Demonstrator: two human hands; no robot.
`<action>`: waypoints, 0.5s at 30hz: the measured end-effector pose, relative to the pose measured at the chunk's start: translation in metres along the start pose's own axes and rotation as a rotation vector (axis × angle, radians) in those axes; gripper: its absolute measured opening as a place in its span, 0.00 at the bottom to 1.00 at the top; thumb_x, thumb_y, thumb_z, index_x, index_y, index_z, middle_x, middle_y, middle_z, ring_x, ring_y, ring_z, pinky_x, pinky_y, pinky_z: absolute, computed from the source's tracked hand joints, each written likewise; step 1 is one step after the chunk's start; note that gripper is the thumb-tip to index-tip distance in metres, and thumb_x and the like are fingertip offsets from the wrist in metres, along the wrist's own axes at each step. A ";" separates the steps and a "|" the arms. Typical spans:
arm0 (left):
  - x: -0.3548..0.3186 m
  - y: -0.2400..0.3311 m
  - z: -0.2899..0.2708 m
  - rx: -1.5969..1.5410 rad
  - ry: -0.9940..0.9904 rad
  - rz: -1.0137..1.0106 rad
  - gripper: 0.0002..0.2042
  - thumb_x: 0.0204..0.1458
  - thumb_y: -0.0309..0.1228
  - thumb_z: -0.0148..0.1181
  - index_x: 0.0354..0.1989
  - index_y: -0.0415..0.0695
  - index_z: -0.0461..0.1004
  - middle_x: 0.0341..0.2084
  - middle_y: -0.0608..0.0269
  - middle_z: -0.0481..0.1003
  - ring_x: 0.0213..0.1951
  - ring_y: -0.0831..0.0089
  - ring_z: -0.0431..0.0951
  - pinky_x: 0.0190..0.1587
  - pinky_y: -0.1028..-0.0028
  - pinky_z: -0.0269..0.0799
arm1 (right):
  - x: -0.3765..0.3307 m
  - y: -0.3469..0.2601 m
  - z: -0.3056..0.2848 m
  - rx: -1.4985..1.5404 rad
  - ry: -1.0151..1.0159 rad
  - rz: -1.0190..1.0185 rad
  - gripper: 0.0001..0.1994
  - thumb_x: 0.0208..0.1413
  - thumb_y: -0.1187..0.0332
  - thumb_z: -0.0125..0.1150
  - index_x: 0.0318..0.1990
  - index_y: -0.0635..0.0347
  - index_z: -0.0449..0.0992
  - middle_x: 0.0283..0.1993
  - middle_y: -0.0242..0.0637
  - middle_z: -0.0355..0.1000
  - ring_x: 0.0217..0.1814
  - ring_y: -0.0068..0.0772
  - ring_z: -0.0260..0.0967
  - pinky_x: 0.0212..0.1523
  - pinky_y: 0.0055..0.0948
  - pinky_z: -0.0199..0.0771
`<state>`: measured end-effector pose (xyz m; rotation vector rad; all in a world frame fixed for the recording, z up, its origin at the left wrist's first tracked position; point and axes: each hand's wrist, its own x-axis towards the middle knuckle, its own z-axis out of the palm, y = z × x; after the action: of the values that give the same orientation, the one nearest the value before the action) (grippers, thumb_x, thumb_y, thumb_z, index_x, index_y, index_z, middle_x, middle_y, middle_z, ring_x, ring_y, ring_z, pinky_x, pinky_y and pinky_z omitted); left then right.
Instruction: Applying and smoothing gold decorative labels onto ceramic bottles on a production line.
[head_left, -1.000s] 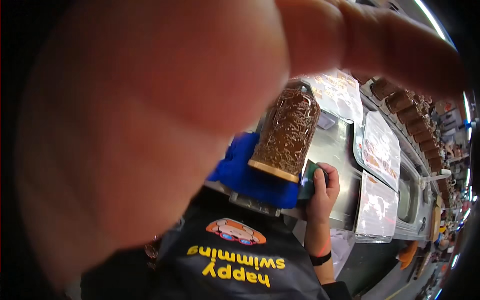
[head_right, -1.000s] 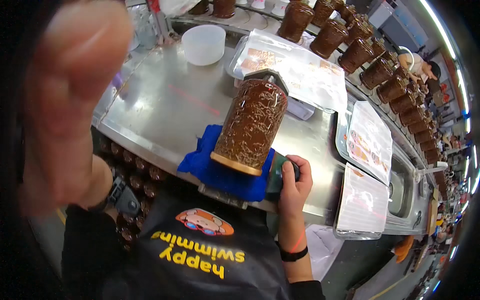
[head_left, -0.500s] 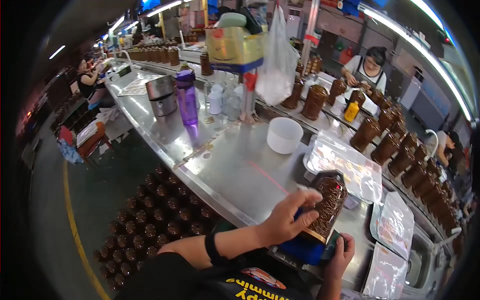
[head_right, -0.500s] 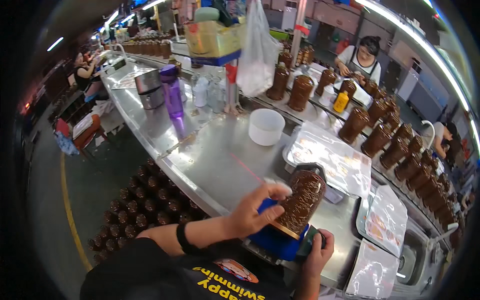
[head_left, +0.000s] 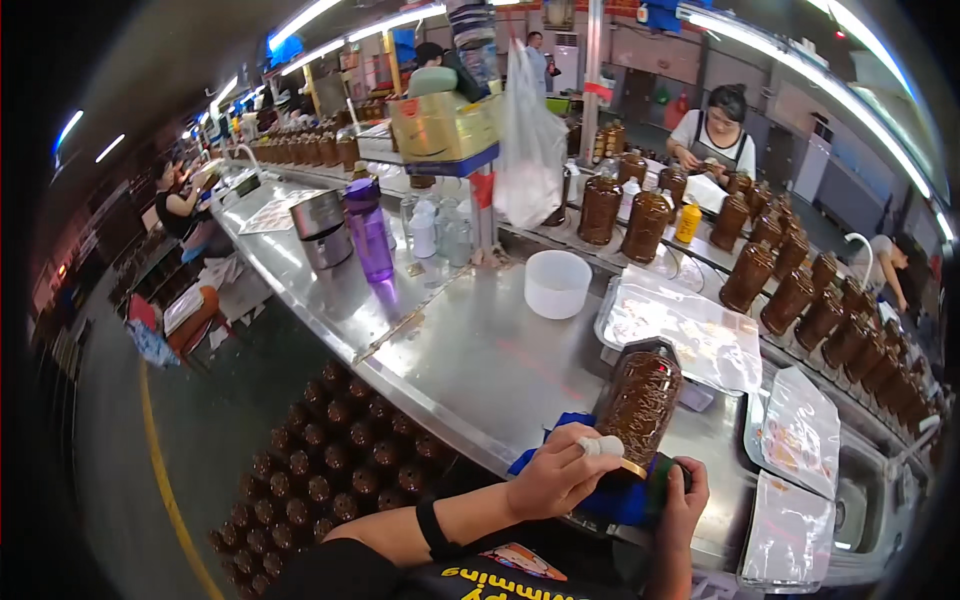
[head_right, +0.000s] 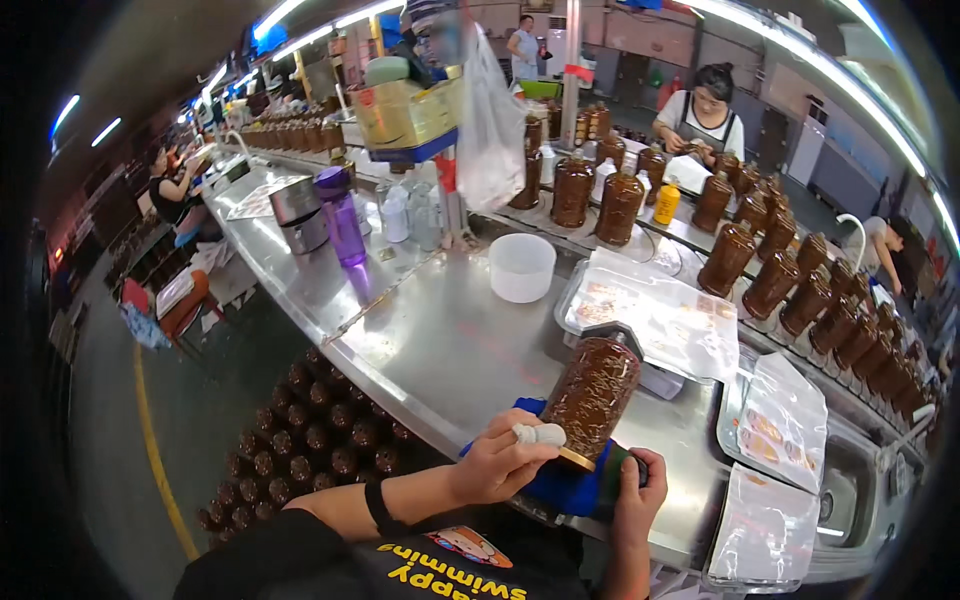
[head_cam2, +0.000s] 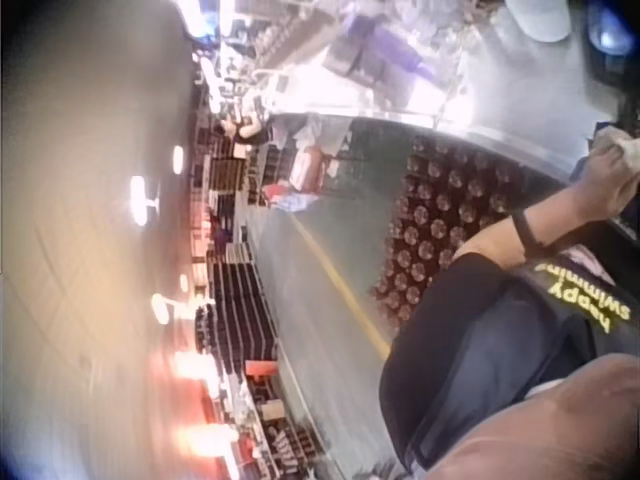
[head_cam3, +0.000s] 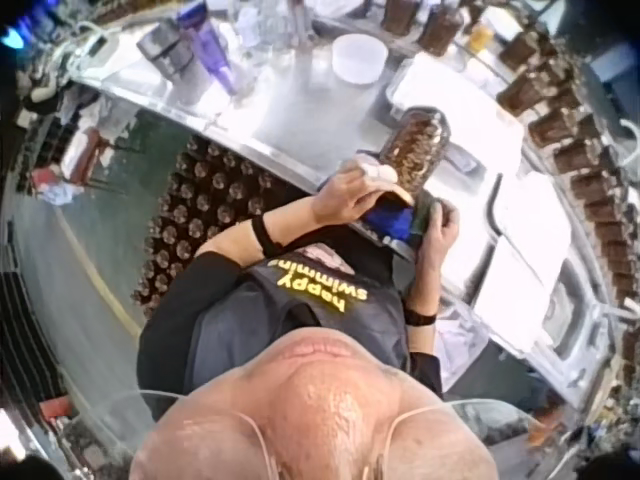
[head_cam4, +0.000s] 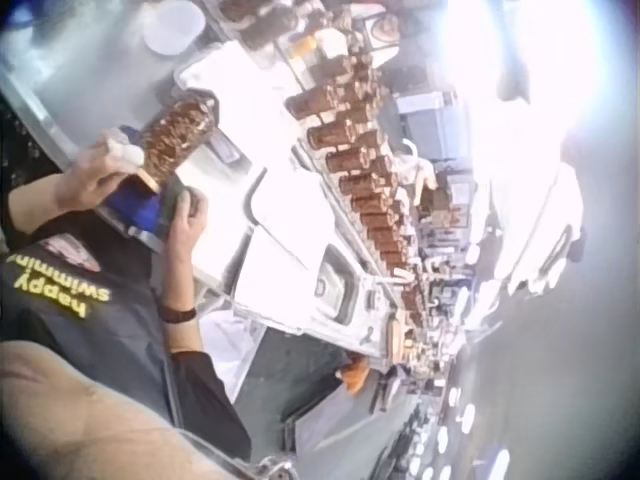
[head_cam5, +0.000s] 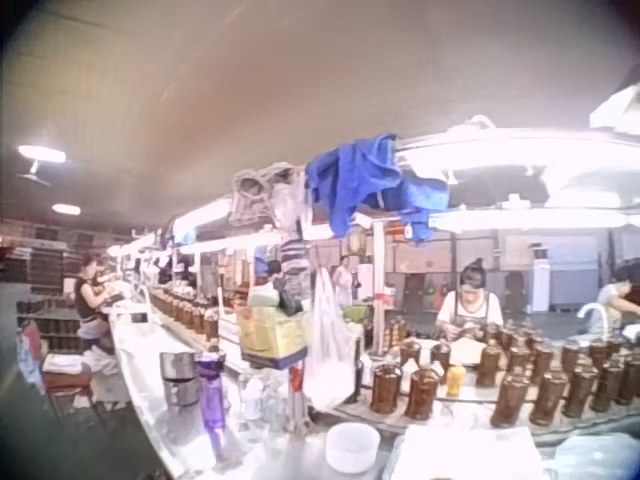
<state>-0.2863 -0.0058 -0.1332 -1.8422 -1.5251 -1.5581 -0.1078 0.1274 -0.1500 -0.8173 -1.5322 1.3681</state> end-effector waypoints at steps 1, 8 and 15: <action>0.001 0.001 -0.001 0.009 -0.012 0.030 0.15 0.46 0.22 0.62 0.45 0.46 0.74 0.42 0.58 0.76 0.46 0.57 0.73 0.52 0.57 0.67 | 0.000 0.000 0.000 -0.008 -0.021 -0.011 0.06 0.58 0.73 0.56 0.40 0.63 0.71 0.34 0.27 0.67 0.34 0.16 0.60 0.38 0.18 0.63; 0.008 0.002 0.000 0.069 -0.063 0.156 0.15 0.42 0.21 0.61 0.42 0.48 0.75 0.42 0.58 0.76 0.46 0.61 0.73 0.52 0.57 0.68 | 0.003 0.002 0.000 -0.048 -0.030 -0.039 0.08 0.56 0.71 0.59 0.40 0.64 0.72 0.34 0.29 0.69 0.35 0.18 0.63 0.39 0.20 0.66; 0.007 0.001 0.006 0.078 -0.068 0.174 0.13 0.46 0.23 0.59 0.41 0.48 0.75 0.43 0.59 0.76 0.46 0.63 0.73 0.53 0.59 0.67 | 0.004 0.003 -0.001 -0.049 -0.049 -0.023 0.08 0.55 0.71 0.60 0.40 0.65 0.73 0.33 0.30 0.70 0.36 0.19 0.65 0.40 0.20 0.67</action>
<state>-0.2834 0.0019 -0.1294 -1.9443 -1.3902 -1.3525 -0.1084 0.1322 -0.1522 -0.7992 -1.6136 1.3479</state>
